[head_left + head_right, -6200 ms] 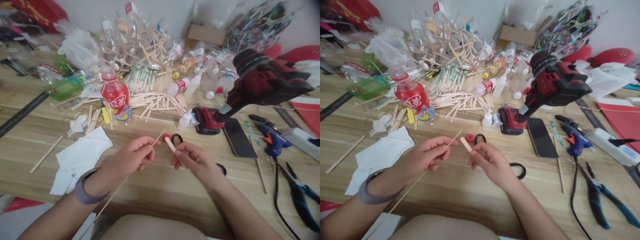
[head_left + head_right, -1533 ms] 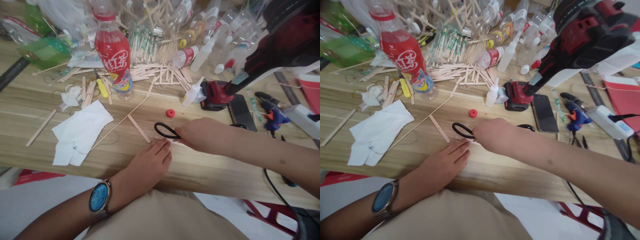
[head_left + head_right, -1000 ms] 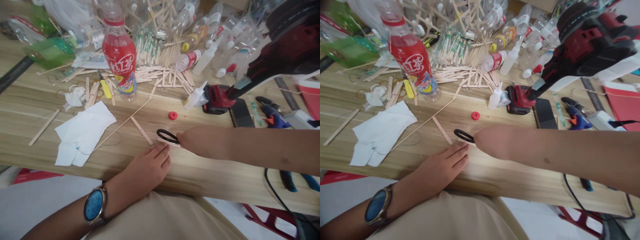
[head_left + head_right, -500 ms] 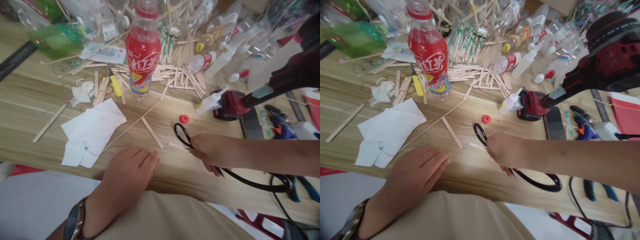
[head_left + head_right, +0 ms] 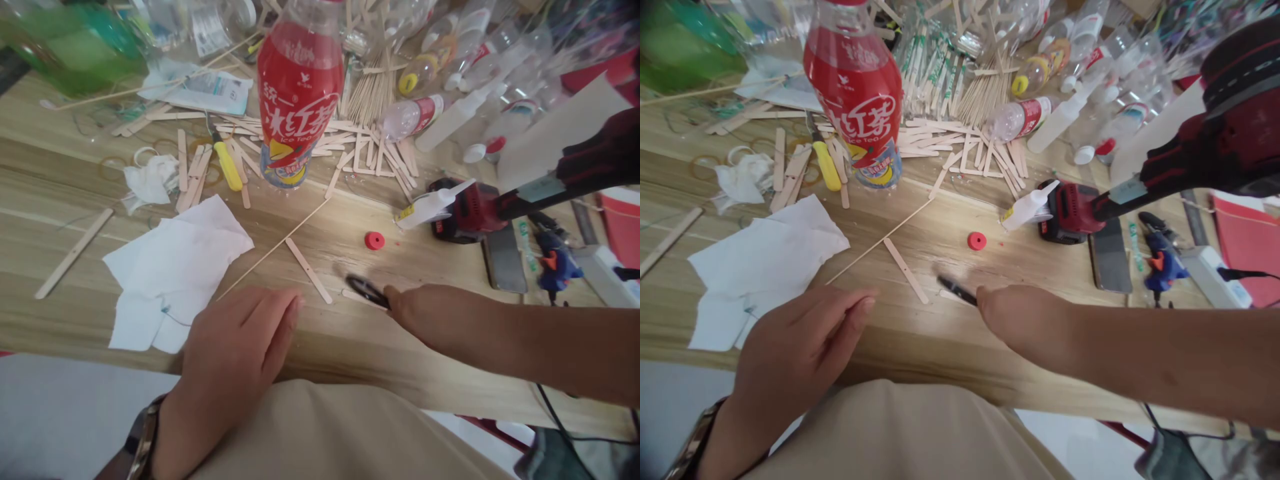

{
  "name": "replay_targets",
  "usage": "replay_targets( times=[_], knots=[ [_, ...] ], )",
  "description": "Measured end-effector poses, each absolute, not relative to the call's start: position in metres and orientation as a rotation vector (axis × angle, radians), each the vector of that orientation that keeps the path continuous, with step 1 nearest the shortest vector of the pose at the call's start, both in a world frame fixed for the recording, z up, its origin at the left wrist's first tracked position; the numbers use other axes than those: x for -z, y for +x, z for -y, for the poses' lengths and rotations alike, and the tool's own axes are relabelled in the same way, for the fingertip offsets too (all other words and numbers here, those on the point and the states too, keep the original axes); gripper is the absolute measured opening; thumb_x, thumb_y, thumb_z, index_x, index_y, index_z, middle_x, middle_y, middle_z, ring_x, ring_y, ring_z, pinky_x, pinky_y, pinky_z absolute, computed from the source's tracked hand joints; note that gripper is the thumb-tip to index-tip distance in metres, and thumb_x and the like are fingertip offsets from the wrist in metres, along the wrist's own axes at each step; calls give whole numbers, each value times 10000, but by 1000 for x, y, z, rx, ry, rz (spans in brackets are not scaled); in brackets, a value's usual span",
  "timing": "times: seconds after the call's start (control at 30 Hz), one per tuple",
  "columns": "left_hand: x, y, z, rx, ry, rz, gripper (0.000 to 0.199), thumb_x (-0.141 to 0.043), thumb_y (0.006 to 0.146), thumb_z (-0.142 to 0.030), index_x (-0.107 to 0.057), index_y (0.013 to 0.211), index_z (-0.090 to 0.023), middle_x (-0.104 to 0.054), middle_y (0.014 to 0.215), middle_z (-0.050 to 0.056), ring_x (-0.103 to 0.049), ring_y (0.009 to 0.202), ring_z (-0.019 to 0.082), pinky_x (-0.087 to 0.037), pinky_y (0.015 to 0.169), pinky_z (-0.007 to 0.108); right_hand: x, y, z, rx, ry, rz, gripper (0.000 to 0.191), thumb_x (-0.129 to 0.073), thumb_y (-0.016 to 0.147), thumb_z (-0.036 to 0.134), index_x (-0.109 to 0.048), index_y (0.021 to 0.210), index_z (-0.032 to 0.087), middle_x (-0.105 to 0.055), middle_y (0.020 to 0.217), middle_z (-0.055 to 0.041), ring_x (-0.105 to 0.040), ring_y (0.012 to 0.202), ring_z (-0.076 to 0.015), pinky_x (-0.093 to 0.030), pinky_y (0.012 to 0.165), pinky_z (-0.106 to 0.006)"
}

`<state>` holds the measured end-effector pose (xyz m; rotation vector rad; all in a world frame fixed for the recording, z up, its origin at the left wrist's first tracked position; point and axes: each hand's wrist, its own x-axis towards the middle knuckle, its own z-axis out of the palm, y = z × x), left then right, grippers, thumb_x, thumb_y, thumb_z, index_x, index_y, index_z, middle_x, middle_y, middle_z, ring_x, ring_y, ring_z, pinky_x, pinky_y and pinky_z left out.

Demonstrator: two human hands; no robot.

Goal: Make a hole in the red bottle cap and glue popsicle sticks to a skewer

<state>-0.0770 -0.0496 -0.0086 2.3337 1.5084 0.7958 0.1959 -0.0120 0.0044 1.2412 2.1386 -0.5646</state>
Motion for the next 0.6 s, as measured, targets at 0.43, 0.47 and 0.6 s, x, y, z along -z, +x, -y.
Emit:
replay_targets(
  times=[0.43, 0.47, 0.6],
  knots=[
    [6, -76, 50, -801, 2270, -1568, 243, -409, 959, -224, -622, 850, -184, -694, 697, 13, -636, 624, 171, -447, 550, 289, -21, 173, 3, 600, 1157, -2017, 303, -603, 673, 45, -676, 947, 154, -626, 558, -45, -574, 481, -183, -295, 444, -257],
    [5, -76, 50, -793, 2270, -1574, 243, -410, 960, -226, -625, 854, -184, -698, 705, 14, -637, 628, 171, -450, 556, 290, -18, 178, 5, 471, 1045, -2140, 429, -610, 623, -1, -667, 1016, 160, -606, 528, -33, -562, 475, -188, -260, 441, -267],
    [6, -78, 51, -800, 2261, -1608, 230, -418, 962, -233, -630, 885, -185, -705, 720, 13, -641, 650, 168, -450, 570, 283, -6, 192, 6, 512, 1066, -2160, 252, -521, 758, 45, -665, 933, 153, -567, 491, -25, -513, 417, -162, -241, 436, -277]
  ],
)
